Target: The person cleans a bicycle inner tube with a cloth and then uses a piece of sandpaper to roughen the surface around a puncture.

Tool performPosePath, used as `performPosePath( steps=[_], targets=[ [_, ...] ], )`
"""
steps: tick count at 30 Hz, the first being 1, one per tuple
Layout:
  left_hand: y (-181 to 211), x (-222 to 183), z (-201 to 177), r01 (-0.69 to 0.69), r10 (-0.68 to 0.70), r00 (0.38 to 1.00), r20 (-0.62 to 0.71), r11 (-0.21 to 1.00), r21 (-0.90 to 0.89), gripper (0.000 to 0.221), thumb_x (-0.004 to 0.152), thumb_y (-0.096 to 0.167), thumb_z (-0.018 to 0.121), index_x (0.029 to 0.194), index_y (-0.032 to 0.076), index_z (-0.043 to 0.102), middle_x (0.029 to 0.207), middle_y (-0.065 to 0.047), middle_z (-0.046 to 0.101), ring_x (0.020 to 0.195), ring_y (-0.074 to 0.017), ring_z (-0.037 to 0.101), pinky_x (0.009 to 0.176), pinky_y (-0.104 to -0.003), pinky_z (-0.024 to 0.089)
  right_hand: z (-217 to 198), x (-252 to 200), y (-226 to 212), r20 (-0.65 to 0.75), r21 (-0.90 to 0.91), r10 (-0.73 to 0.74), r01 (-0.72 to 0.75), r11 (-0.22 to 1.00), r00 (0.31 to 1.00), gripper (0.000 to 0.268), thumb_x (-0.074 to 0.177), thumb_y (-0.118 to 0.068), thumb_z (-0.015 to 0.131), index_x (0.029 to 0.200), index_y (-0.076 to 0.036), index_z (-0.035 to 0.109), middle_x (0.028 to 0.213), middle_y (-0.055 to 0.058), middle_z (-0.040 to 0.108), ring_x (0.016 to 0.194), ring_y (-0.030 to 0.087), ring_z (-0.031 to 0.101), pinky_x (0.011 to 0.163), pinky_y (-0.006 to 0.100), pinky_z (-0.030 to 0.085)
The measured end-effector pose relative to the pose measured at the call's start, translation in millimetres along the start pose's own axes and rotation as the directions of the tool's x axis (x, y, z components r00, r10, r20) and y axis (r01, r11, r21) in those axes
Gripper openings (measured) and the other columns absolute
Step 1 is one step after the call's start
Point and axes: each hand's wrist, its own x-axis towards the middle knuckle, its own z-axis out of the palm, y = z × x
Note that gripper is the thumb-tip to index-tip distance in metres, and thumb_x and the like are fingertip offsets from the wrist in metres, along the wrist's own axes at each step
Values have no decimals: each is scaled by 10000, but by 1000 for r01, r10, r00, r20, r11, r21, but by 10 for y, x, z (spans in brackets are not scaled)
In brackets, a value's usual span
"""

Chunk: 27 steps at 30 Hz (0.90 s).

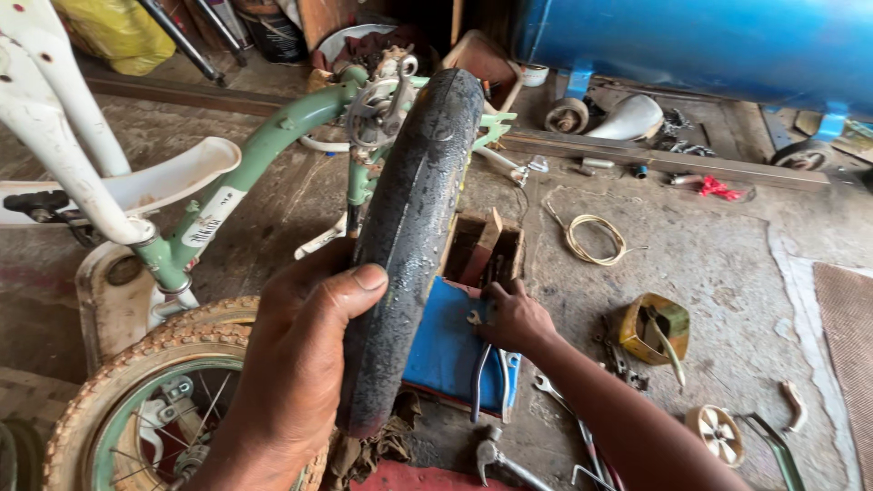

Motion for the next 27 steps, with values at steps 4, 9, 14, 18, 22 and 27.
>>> performPosePath(
  steps=[4,9,14,18,22,27],
  targets=[
    [48,-49,10,-58,58,998,9,998,-8,386,870,270,580,1060,-26,741,833,-62,723,762,-135,659,694,-330,545,289,198,445,-118,137,36,-19,990,992,551,994,-400,636,1449,-137,472,1319,208,552,1138,354,607,781,407,597],
    [16,-82,-23,-46,46,999,-12,999,-4,384,877,259,586,1073,-37,734,851,-66,720,774,-140,652,711,-326,535,478,366,1102,-18,484,260,-219,847,966,508,935,-80,656,1415,-77,487,1072,190,716,782,243,726,634,328,598],
    [-50,-59,-43,14,-10,1000,30,990,-140,391,938,247,614,1120,-80,729,841,-98,679,717,-185,611,617,-372,498,686,321,1211,154,434,430,-452,780,890,440,943,-129,640,1377,-191,598,1091,174,759,847,260,789,693,360,662],
    [-79,-43,-58,4,-4,1000,25,999,-33,415,897,269,591,1098,-67,729,822,-93,686,719,-171,625,627,-347,510,259,621,1054,-244,292,360,-285,913,901,366,910,-288,686,1274,-263,707,1199,82,745,986,260,730,845,413,598],
    [-82,-9,-24,58,-59,998,-7,994,-91,460,821,247,584,1117,-75,727,857,-111,724,756,-187,662,679,-350,539,-15,1226,728,-295,202,125,-66,977,947,303,935,-387,701,1155,-191,774,1083,112,770,966,310,727,843,432,576],
    [-151,-56,-55,158,-185,979,-85,953,-260,491,814,237,606,1179,-79,696,904,-141,751,811,-223,703,729,-389,564,447,2099,562,53,209,-254,238,948,966,251,815,-247,759,1048,-217,849,934,27,808,830,191,775,777,377,625]
  ],
)
